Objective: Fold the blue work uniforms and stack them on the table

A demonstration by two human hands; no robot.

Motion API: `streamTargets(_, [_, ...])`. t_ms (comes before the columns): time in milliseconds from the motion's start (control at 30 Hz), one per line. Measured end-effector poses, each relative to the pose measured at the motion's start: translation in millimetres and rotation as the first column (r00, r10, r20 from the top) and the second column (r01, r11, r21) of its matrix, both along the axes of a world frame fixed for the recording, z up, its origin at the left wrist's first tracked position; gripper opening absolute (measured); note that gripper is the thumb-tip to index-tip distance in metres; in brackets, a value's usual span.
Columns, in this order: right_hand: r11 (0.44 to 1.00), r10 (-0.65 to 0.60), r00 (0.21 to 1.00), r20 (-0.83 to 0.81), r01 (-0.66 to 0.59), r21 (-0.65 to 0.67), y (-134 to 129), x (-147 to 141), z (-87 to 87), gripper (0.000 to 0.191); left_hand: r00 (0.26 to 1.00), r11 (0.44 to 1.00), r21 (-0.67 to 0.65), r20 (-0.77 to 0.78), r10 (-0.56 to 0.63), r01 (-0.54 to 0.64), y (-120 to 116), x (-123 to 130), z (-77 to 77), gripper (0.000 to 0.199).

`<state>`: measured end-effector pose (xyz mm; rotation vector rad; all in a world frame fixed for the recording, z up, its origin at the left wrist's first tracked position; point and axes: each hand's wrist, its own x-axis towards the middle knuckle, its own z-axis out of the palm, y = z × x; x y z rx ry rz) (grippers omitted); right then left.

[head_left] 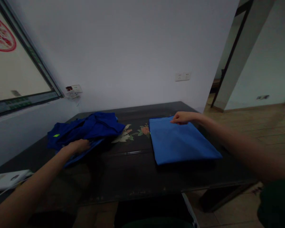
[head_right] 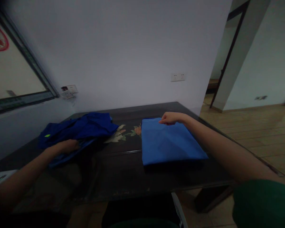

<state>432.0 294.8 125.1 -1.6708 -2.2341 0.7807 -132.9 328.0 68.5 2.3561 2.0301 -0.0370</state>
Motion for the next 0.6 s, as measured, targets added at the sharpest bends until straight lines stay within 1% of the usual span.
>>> streamTargets(33, [1.000,-0.007,0.998,0.061,0.009,-0.027,0.4,-3.0,4.0,0.048,1.000,1.000,-0.029,-0.017,0.002,-0.002,-0.3,7.6,-0.3,0.016])
streamTargets(67, [0.997,-0.029,0.992,0.126,0.037,-0.060,-0.5,-6.7,3.7,0.049,0.999,0.998,-0.063,-0.032,-0.002,0.000,-1.4,16.2,-1.3,0.017])
streamTargets(100, [0.992,-0.057,0.981,0.187,0.076,-0.099,-2.5,-10.7,-0.8,0.049,0.999,0.995,-0.096,-0.041,-0.009,0.005,-3.4,25.4,-3.0,0.019])
streamTargets(167, [0.976,-0.106,0.954,0.280,0.154,-0.155,-9.0,-18.6,-19.4,0.046,0.998,0.985,-0.168,-0.029,-0.050,0.044,-10.0,44.0,-7.5,0.023])
streamTargets(200, [0.972,-0.119,0.947,0.300,0.173,-0.161,-12.6,-21.6,-30.6,0.042,0.997,0.976,-0.204,-0.012,-0.080,0.076,-14.3,52.8,-9.8,0.025])
streamTargets(267, [0.983,-0.128,0.954,0.271,0.159,-0.095,-18.3,-23.8,-49.7,0.032,0.986,0.954,-0.251,0.036,-0.162,0.166,-23.3,68.1,-13.8,0.026])
streamTargets(300, [0.988,-0.117,0.963,0.243,0.137,-0.065,-20.1,-22.7,-55.1,0.030,0.977,0.941,-0.262,0.064,-0.205,0.214,-27.6,74.6,-15.3,0.027])
streamTargets(333, [0.992,-0.099,0.972,0.215,0.112,-0.050,-21.4,-20.3,-56.9,0.030,0.967,0.930,-0.267,0.087,-0.239,0.254,-31.4,80.2,-16.4,0.028])
streamTargets(400, [0.995,-0.052,0.985,0.167,0.064,-0.071,-23.0,-13.1,-50.3,0.032,0.951,0.911,-0.275,0.118,-0.286,0.308,-37.4,89.9,-17.0,0.030])
streamTargets(500, [0.995,0.035,0.997,0.070,-0.028,-0.099,-26.4,-3.3,-26.3,0.035,0.923,0.886,-0.262,0.150,-0.353,0.382,-43.7,102.8,-15.0,0.032])
streamTargets(600, [0.989,0.124,0.992,0.004,-0.123,-0.080,-31.4,-2.6,-2.3,0.034,0.884,0.868,-0.192,0.194,-0.424,0.458,-50.8,117.7,-10.4,0.030])
